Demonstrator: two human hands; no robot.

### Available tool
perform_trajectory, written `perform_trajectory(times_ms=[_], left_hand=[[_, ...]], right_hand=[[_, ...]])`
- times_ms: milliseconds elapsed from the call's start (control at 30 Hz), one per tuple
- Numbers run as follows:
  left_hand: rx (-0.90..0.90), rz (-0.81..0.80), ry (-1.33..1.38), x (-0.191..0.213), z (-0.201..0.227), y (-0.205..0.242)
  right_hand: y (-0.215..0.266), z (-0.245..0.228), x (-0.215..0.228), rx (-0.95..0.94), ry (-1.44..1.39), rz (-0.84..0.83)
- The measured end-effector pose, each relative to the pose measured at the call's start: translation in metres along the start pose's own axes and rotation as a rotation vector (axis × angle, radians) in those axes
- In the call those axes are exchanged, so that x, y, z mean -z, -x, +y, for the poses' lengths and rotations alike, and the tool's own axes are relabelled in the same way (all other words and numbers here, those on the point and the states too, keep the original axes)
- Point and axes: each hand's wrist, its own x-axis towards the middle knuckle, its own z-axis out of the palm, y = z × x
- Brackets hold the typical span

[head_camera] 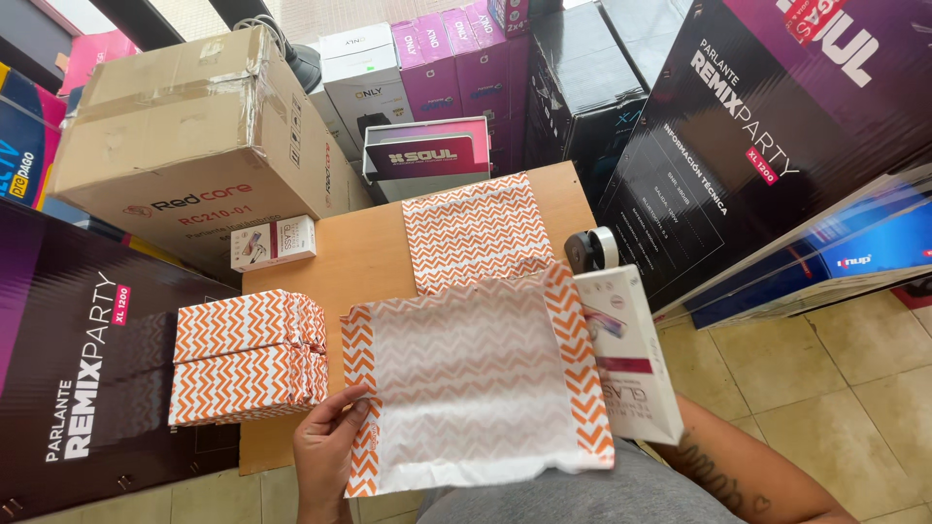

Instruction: The person wraps several small white boxes in orange and white patterned paper by hand, using a tape dispenser to secure the folds.

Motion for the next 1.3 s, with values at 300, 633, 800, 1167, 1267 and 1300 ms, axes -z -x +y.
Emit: perform_trajectory(times_ms=[300,633,800,1167,1267,1300], left_hand=[[-0.128,0.068,-0.006,0.058,-0.025,-0.036],[-0.028,0.160,0.115,0.037,-0.048,-0.046],[-0.041,0.053,0.053,0.023,-0.142,-0.080],[-0.192,-0.103,-0.605,0.038,-0.219,-0.099],[-0.129,-0.098,-0.623,0.064,-0.229,-0.070],[-0.130,-0.090,-0.622,0.079,-0.246,-0.060]], right_hand=[[0.013,-0.027,-0.007,-0.133,-0.206,-0.365],[0.028,-0.033,-0.039,0.220,0.136,0.123],[-0.015,-0.038,-0.032,0.180,0.415,-0.003],[-0.304,0.054,-0.095,-0.010,1.676,0.318],[-0.381,0.098,-0.108,-0.038,1.837,0.454],[-0.402,0.110,-0.107,-0.040,1.838,0.446]])
